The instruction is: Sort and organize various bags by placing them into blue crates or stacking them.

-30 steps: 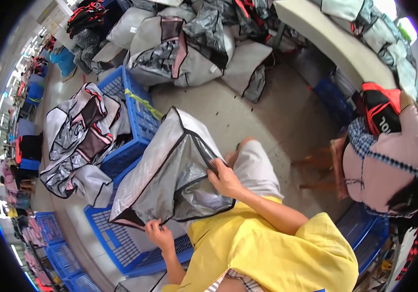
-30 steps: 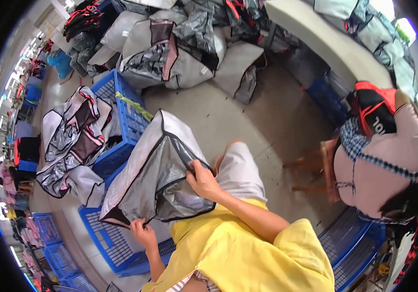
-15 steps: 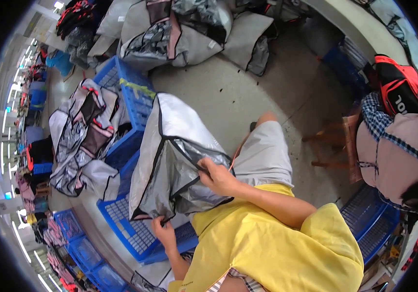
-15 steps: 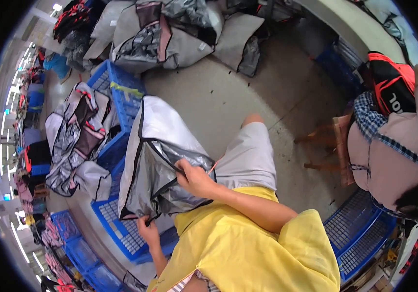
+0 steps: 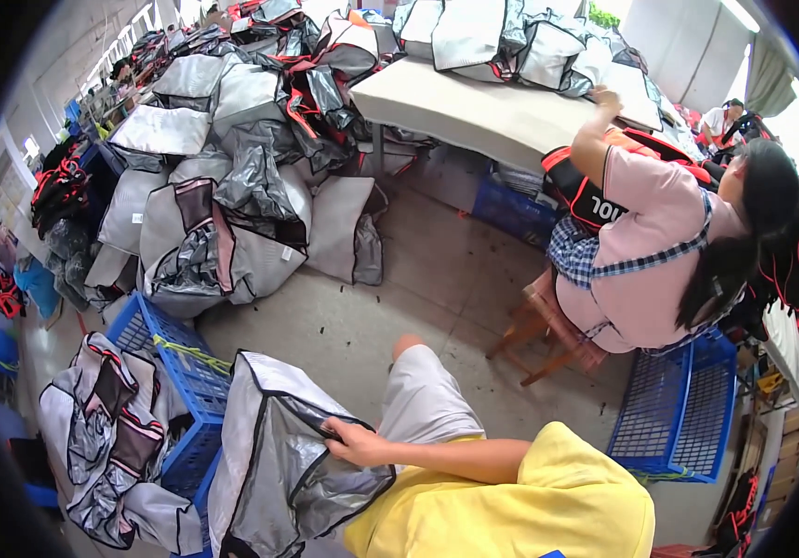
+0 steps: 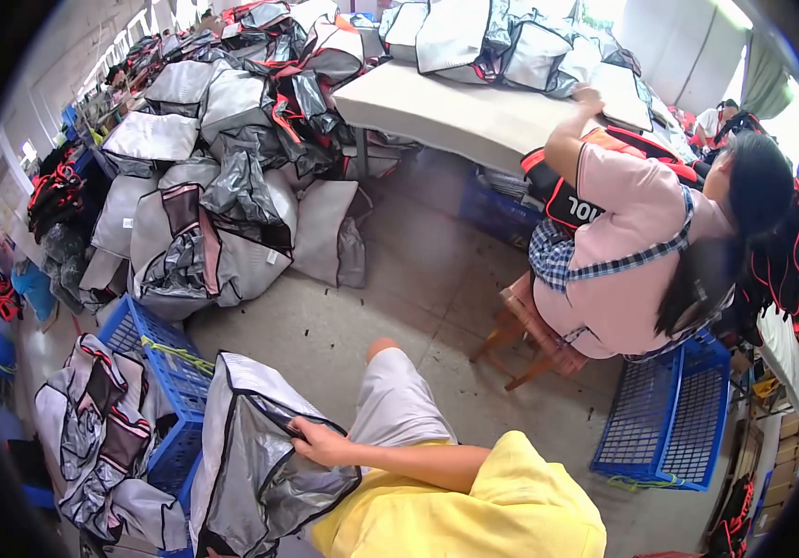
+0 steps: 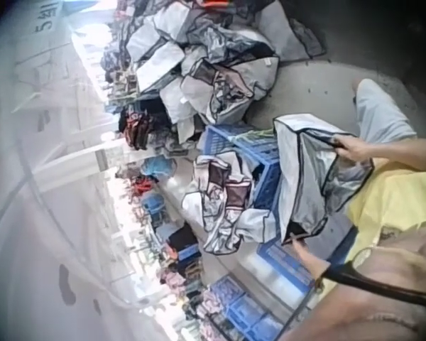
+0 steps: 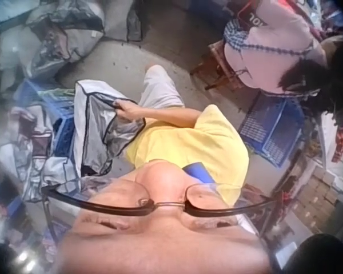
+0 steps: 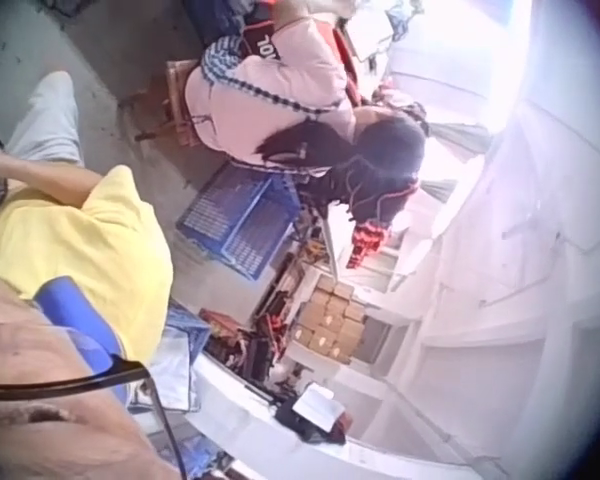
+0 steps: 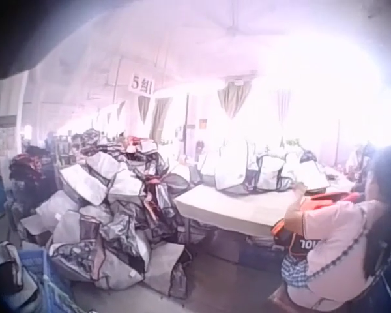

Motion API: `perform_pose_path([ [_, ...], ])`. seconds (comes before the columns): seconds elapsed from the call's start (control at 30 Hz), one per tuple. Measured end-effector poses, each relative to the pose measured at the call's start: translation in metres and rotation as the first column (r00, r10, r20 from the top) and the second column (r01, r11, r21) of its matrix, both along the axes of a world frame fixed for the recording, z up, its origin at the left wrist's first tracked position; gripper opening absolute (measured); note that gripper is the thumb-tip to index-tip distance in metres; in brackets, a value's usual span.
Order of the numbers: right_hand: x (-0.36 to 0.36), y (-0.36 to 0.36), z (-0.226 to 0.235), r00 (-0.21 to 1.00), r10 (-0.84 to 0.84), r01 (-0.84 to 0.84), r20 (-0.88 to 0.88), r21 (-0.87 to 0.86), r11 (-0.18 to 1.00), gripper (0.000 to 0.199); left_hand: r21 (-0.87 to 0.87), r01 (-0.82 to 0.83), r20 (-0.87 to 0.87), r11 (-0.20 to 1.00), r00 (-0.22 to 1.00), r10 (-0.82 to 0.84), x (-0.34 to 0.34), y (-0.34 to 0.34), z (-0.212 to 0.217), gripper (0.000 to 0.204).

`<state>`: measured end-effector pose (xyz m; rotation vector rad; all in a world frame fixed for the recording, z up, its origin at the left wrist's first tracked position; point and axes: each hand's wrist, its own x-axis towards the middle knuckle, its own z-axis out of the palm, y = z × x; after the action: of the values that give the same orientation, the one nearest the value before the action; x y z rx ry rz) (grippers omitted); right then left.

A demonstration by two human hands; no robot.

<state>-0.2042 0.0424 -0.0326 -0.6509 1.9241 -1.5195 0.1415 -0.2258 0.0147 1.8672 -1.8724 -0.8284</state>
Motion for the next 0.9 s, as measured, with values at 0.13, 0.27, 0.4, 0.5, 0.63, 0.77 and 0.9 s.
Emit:
perform_pose_path([
  [0.13,-0.015,0.000,-0.009,0.992,-0.083,0.079,0.097,0.045,0.996,0.029,0.157,0.021,-0.058,0.987,0.998,-0.012,-0.013,-0.012,0.010,0.069],
  [0.27,-0.051,0.004,-0.020,0.958,-0.248,0.244,0.146,0.042,0.969,0.035,0.302,0.070,-0.102,0.951,0.994,-0.041,-0.034,-0.027,0.020,0.064],
  [0.4,-0.088,0.046,-0.024,0.914,-0.369,0.365,0.169,0.059,0.929,0.037,0.404,0.125,-0.129,0.906,0.989,-0.079,-0.075,-0.035,0.026,0.061],
  [0.5,-0.097,0.074,-0.024,0.936,-0.340,0.337,0.093,0.048,0.940,0.035,0.378,0.266,-0.349,0.887,0.928,-0.130,-0.127,-0.096,0.000,0.066],
  [0.63,-0.092,0.140,-0.027,0.897,-0.410,0.440,-0.163,0.253,0.862,0.036,0.246,0.373,-0.614,0.895,0.774,-0.154,-0.279,-0.104,0.032,0.042],
  [0.77,-0.067,0.169,-0.018,0.868,-0.486,0.494,-0.106,0.285,0.821,0.033,-0.055,0.604,-0.580,0.795,0.629,-0.518,-0.439,-0.089,0.031,0.049],
  [0.9,-0.056,0.183,-0.025,0.871,-0.484,0.488,-0.079,0.245,0.838,0.033,-0.488,0.763,0.032,0.425,0.502,-0.864,-0.647,0.040,0.118,0.063],
])
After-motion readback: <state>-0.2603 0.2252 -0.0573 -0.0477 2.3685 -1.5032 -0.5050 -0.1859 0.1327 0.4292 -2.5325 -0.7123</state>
